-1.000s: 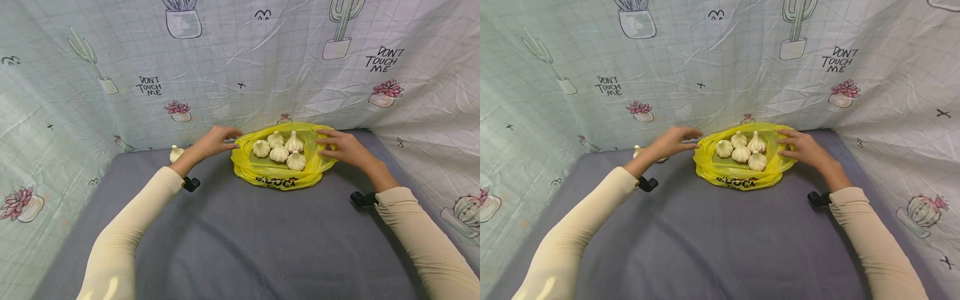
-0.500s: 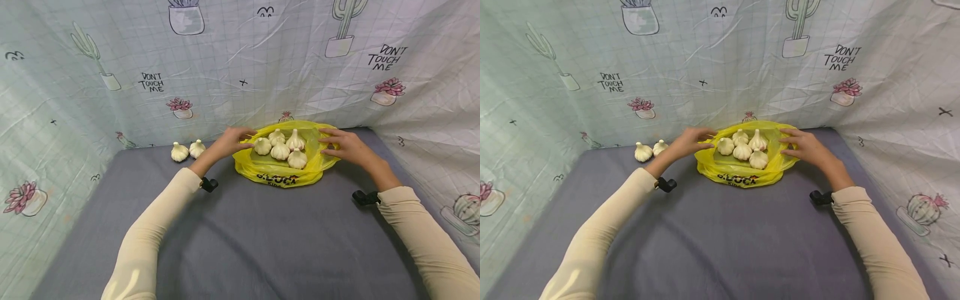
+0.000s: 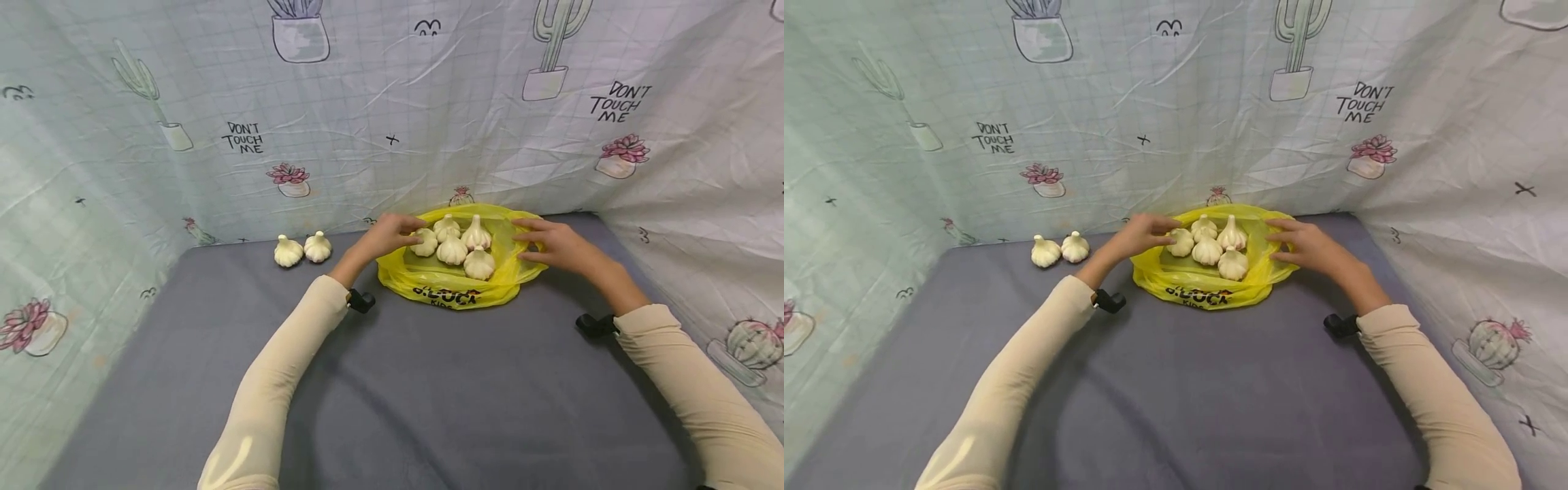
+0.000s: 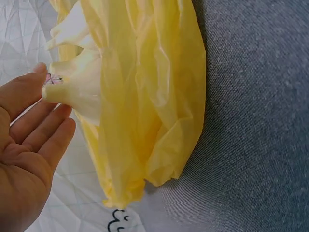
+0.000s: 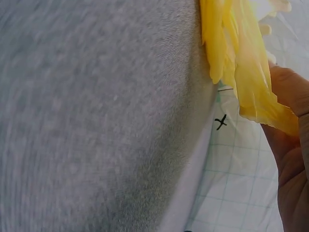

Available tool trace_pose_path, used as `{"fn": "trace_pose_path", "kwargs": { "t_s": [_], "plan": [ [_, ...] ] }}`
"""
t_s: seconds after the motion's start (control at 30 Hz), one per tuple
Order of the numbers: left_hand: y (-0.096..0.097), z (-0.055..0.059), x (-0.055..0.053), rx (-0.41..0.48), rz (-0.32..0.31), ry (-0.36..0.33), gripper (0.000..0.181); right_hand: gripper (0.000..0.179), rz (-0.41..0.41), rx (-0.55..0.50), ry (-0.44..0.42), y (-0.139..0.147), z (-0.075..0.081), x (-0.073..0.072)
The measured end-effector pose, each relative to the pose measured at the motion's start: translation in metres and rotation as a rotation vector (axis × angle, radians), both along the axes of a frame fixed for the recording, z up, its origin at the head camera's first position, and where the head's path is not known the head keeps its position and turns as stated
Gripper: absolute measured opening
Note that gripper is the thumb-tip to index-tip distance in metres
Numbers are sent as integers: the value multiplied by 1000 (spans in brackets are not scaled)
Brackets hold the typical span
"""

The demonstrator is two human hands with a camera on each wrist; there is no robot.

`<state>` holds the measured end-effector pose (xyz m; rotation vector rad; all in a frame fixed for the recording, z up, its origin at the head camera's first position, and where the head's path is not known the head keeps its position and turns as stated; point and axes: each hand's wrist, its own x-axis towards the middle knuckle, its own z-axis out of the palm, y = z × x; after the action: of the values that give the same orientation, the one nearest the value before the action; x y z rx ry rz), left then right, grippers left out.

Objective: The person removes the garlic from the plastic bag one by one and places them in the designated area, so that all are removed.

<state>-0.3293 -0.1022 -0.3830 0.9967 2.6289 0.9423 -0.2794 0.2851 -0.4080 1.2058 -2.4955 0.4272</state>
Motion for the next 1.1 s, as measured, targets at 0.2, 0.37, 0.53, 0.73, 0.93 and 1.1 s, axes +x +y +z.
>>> {"fn": "trace_pose_path", "kwargs": {
  "t_s": [0.2,0.37,0.53,0.73,0.93,1.1],
  "plan": [
    [0,-1,-4,-8,24,-10,39,43,-17,38,-12,-3,1,0],
    [1,-2,-9,6,31,-12,36,43,-18,60,-6,-4,3,-1],
    [4,-2,-16,7,63,-63,35,43,-16,54,13,-6,4,0],
    [9,0,-27,16,118,-107,29,43,9,25,28,-11,5,-1],
    [10,-8,-34,79,187,-124,24,44,16,3,74,-13,1,-1],
    [10,-9,-32,112,195,-115,24,46,-8,0,99,-12,-1,-2]
  ]
}}
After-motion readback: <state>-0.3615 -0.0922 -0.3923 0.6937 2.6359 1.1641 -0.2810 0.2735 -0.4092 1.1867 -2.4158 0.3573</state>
